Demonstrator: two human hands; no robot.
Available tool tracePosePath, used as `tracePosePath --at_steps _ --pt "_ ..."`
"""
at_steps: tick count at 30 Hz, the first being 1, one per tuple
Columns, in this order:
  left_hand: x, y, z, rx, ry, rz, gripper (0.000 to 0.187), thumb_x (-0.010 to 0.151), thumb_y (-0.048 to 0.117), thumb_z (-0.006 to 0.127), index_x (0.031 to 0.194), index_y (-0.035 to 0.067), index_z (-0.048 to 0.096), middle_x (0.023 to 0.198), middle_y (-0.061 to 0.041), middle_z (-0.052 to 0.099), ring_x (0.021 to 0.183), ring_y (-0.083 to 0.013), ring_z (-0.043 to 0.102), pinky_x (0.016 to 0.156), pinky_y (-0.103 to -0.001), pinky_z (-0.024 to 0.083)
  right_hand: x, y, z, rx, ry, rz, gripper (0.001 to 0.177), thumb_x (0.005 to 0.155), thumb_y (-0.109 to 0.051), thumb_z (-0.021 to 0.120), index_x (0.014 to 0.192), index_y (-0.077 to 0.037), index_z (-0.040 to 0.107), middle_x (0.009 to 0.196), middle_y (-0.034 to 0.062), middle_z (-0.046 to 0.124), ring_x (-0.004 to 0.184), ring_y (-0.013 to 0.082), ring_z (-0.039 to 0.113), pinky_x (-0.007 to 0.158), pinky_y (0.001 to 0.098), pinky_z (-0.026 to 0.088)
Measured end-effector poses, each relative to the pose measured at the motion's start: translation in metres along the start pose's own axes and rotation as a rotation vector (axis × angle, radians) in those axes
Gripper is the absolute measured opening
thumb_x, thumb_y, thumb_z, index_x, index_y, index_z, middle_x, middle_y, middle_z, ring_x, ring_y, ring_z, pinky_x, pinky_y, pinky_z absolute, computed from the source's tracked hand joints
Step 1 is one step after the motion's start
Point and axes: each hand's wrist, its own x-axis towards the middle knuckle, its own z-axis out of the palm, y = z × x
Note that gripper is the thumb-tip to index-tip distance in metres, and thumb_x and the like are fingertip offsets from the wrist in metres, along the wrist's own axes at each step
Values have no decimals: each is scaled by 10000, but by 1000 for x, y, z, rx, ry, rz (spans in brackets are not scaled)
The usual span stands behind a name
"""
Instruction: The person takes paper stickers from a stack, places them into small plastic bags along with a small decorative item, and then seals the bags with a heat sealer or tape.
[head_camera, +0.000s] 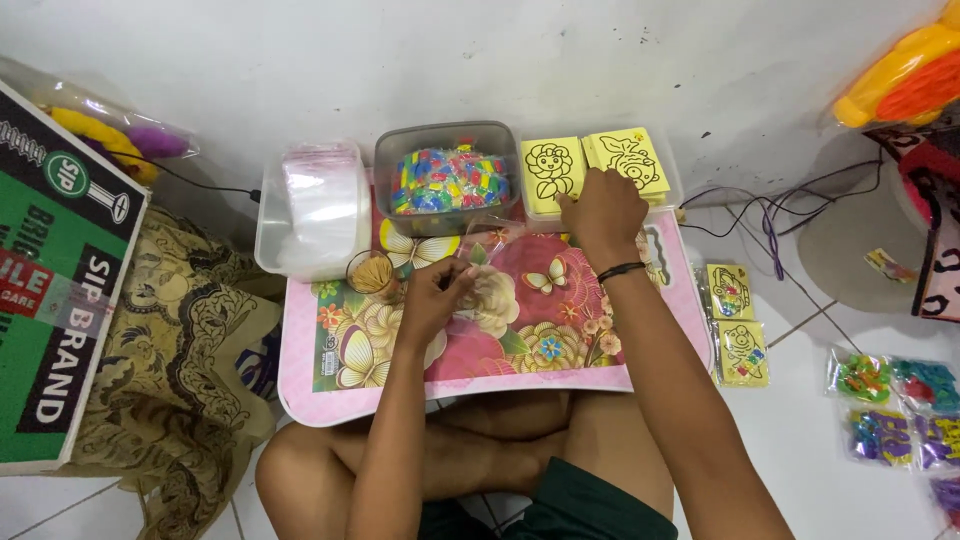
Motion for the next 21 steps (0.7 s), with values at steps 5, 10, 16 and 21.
tracePosePath --at_steps 5,10,16,21 --pt "-1 9 1 -27 1 -7 163 960 208 739 842 98 762 610 -34 627 638 -95 501 612 -273 445 -9 -4 -13 146 54 22 451 843 -357 824 1092 -13 672 1035 189 673 1056 452 660 833 633 550" --pt "0 -3 -1 -30 16 1 153 953 194 744 835 97 757 603 -26 617 634 -90 492 610 -271 435 2 7 -4 445 48 122 318 859 -250 818 1079 -131 622 930 45 723 1022 404 690 881 611 521" --pt "-2 -1 -1 -32 23 15 152 945 204 757 834 99 761 602 -22 620 637 -86 495 609 -263 428 -9 12 -16 632 241 48 239 926 -116 777 1105 -121 619 740 17 732 841 324 729 835 514 525" --pt "-2 1 0 -49 24 5 143 942 193 760 849 85 763 606 -33 627 633 -95 504 618 -269 437 -14 23 -20 1028 359 -153 234 976 8 624 1164 -132 621 738 90 689 608 177 633 582 275 478"
